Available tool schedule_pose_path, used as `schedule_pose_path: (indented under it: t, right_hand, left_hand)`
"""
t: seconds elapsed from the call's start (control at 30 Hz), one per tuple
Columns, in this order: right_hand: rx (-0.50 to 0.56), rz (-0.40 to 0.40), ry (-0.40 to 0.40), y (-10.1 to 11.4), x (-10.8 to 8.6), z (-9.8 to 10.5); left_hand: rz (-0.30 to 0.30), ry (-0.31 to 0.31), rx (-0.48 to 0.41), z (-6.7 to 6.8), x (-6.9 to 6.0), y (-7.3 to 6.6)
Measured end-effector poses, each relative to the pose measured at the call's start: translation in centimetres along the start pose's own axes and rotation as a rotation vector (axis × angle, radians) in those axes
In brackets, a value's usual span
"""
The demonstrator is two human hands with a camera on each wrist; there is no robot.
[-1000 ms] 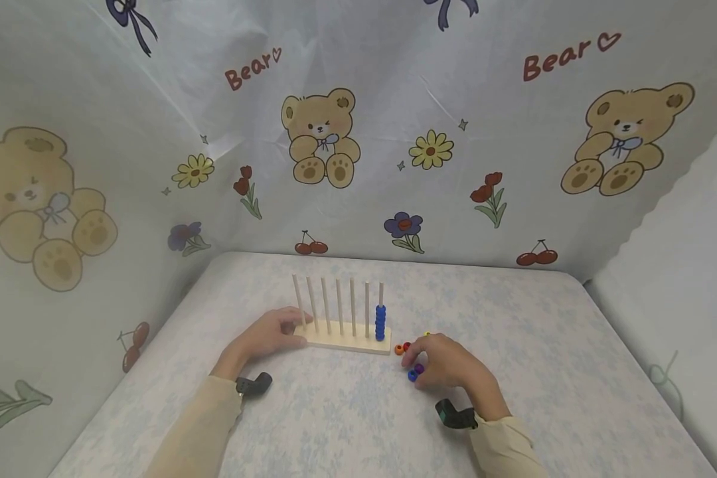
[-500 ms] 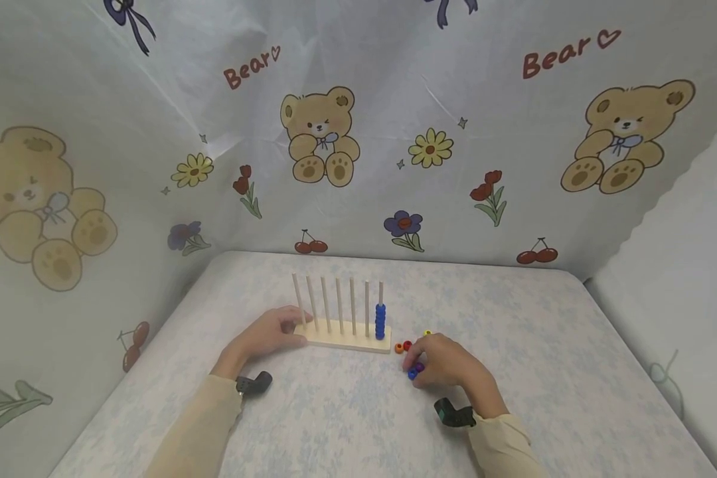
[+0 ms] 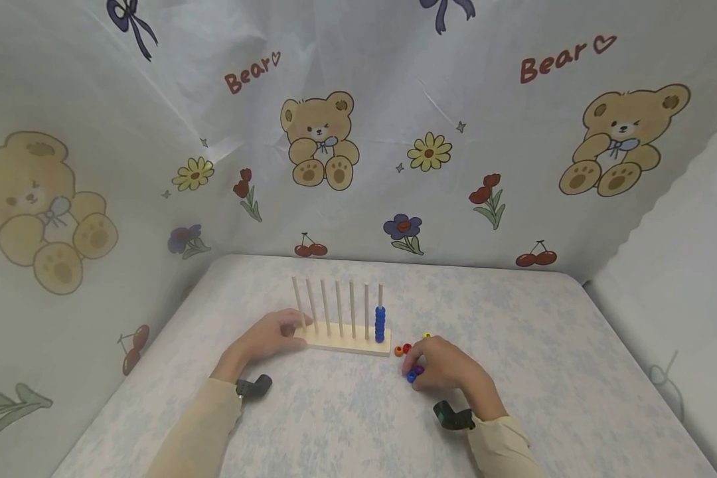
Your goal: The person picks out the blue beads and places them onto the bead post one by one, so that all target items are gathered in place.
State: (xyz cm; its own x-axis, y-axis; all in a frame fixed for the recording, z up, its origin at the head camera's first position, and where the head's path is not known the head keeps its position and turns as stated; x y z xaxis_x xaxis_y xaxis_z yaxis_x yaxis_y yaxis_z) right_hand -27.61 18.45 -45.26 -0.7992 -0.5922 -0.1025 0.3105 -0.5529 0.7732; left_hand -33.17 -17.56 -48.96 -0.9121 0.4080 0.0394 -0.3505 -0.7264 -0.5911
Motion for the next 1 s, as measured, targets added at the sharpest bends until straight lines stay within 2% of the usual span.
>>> schedule_pose_path:
  t: [0.27,0.43,0.6,0.77,1.0]
  right_hand:
    - [0.019,0.027,0.011,0.6,-0.1,-0.1]
    - [0.013,0.005,-0.015,0.8,-0.1,0.2]
    - [0.007,-0.006,-0.065,0.9,-0.2,0.6]
    - [-0.018,-0.02,-0.161,1.0,-0.1,1.4]
    - [-0.04,-0.013,-0.243,1.6,-0.3,2.0]
  left_hand:
    - [-0.002,0.002,0.001,0.0,0.1,0.1]
    - [-0.006,0.003,-0.003,-0.1,0.3,0.2]
    - [-0.013,0.01,-0.01,-0.1,0.3,0.2]
    - [-0.018,0.009,-0.003,0.0,0.3,0.1]
    - [0.001,0.016,-0.007,-0.2,0.1,0.1]
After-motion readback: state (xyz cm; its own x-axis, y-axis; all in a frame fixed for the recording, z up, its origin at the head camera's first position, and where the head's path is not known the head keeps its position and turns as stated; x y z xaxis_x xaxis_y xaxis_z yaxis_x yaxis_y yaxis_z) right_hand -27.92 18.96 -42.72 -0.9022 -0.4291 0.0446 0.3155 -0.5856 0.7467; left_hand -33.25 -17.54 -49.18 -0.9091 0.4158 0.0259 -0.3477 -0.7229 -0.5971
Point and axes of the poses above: each hand's wrist, its own x-axis towards the middle knuckle, its own z-axis out of the back of the hand, y = z × x, the point moved 5 cm from there along x, towards the middle knuckle, and after that the axes turned 15 degrees about x, right-handed, at the moved point
